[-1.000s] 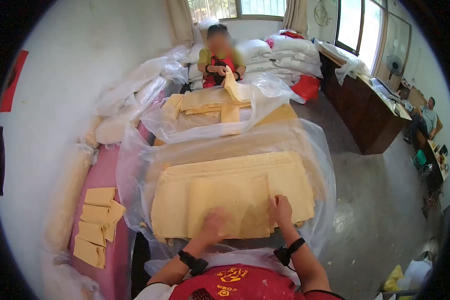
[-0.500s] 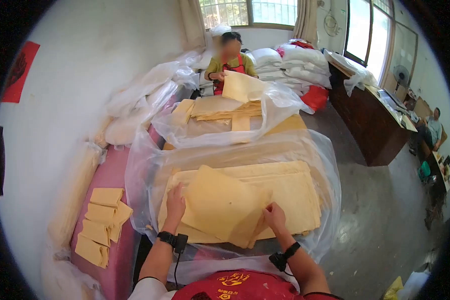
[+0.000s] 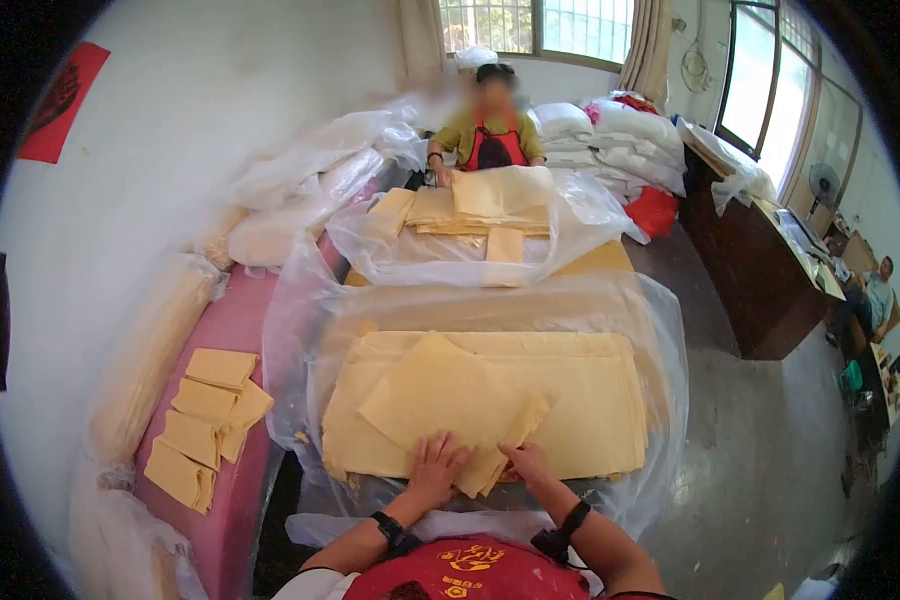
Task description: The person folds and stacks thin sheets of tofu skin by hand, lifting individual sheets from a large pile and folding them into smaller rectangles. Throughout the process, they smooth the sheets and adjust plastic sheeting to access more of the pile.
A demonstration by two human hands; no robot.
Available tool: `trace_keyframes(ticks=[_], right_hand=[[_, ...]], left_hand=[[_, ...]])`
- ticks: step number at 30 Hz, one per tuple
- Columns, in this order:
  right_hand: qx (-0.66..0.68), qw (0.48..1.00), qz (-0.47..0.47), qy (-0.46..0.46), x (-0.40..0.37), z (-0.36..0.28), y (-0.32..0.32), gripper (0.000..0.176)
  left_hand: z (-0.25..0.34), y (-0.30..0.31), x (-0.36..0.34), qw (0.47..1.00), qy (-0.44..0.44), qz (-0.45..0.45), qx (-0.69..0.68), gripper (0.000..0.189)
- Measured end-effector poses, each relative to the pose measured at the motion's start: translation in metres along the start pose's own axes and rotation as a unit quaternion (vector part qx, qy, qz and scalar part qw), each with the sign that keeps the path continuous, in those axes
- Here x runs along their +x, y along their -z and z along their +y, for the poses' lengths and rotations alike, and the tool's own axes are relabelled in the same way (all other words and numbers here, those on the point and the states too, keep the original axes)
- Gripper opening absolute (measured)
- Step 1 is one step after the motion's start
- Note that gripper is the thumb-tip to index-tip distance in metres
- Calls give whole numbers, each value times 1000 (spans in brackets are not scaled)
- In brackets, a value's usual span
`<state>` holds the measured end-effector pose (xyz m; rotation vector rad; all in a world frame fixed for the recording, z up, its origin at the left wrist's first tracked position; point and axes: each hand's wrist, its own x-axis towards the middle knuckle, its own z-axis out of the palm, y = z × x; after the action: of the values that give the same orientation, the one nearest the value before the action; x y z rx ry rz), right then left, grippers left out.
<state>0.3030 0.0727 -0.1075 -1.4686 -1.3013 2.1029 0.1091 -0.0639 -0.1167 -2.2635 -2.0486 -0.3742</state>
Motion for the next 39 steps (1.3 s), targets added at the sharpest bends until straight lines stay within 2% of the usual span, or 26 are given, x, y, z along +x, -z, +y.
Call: trace_keyframes(ticks=[3, 4, 6, 7, 9, 10, 11, 12, 13, 14, 15, 17, 18, 20, 23, 27, 28, 29, 30, 31, 32, 33, 35, 36, 38, 39], right_hand=[[38, 999, -27, -15, 37, 28, 12, 28], [37, 999, -28, -13, 39, 38, 12, 28], [187, 977, -93, -48, 12, 38, 4, 26], [184, 977, -93, -52, -9, 26, -4, 26], [113, 968, -215, -65, -47, -7, -24, 30], [39, 977, -210, 3, -46, -11, -30, 40], [37, 976, -215, 0, -43, -17, -34, 40], [-200, 945, -165, 199, -39, -26, -38, 46], [-416, 820, -97, 382, -33, -35, -42, 53], [-473, 751, -77, 454, -25, -38, -46, 60], [-472, 749, -81, 457, -21, -39, -49, 60], [-620, 595, -25, 511, -12, -45, -56, 62], [-620, 593, -29, 514, -6, -46, -59, 62], [-668, 527, -8, 526, 4, -45, -63, 66], [-675, 503, -10, 540, 16, -43, -63, 58], [-673, 509, -3, 537, 30, -29, -59, 51], [-681, 497, 10, 538, 28, -27, -60, 47], [-688, 484, 23, 540, 26, -28, -61, 44], [-687, 484, 24, 541, 29, -29, -61, 44], [-689, 479, 25, 544, 31, -29, -61, 44], [-689, 475, 25, 547, 30, -29, -63, 44], [-687, 478, 22, 546, 28, -29, -63, 44], [-700, 427, 18, 572, 24, -37, -64, 32], [-698, 429, 19, 573, 17, -44, -65, 32], [-760, 481, -206, 384, 4, -54, -65, 24], [-760, 484, -208, 381, 4, -58, -58, 24]], left_hand=[[-1, 5, -1, 999, -9, 17, -37, 81], [-3, 0, -5, 993, -41, 71, -80, 73], [-7, -1, -14, 982, -66, 125, -126, 66], [-12, 3, -25, 970, -22, 127, -207, 57], [-20, 1, -42, 949, 29, 125, -287, 48], [-32, -7, -44, 906, 165, 162, -355, 41], [-41, -14, -46, 838, 297, 197, -412, 34], [-52, -21, -47, 838, 301, 201, -408, 34], [-62, -23, -45, 788, 338, 187, -479, 31], [-69, -26, -46, 731, 371, 171, -546, 30], [-71, -23, -48, 731, 373, 176, -544, 30], [-75, -18, -47, 554, 374, 162, -726, 32], [-78, -19, -46, 553, 375, 167, -725, 32], [-82, -21, -42, 594, 381, 128, -696, 37], [-78, 10, -28, 620, 369, 91, -687, 41], [-96, -7, -22, 649, 368, 55, -664, 40], [-93, -7, -20, 754, 357, 176, -523, 43], [-89, 2, -18, 825, 329, 290, -357, 46], [-80, 28, -17, 825, 328, 291, -356, 46], [-66, 64, -18, 923, 223, 241, -202, 47], [-59, 83, -20, 978, 107, 177, -37, 49], [-60, 77, -26, 978, 109, 173, -36, 49], [-65, 54, -42, 998, 22, 57, 18, 40], [-71, 45, -48, 998, 21, 55, 21, 40], [-85, 32, -62, 981, 74, -9, -178, 28], [-90, 39, -65, 981, 73, -12, -181, 28]])
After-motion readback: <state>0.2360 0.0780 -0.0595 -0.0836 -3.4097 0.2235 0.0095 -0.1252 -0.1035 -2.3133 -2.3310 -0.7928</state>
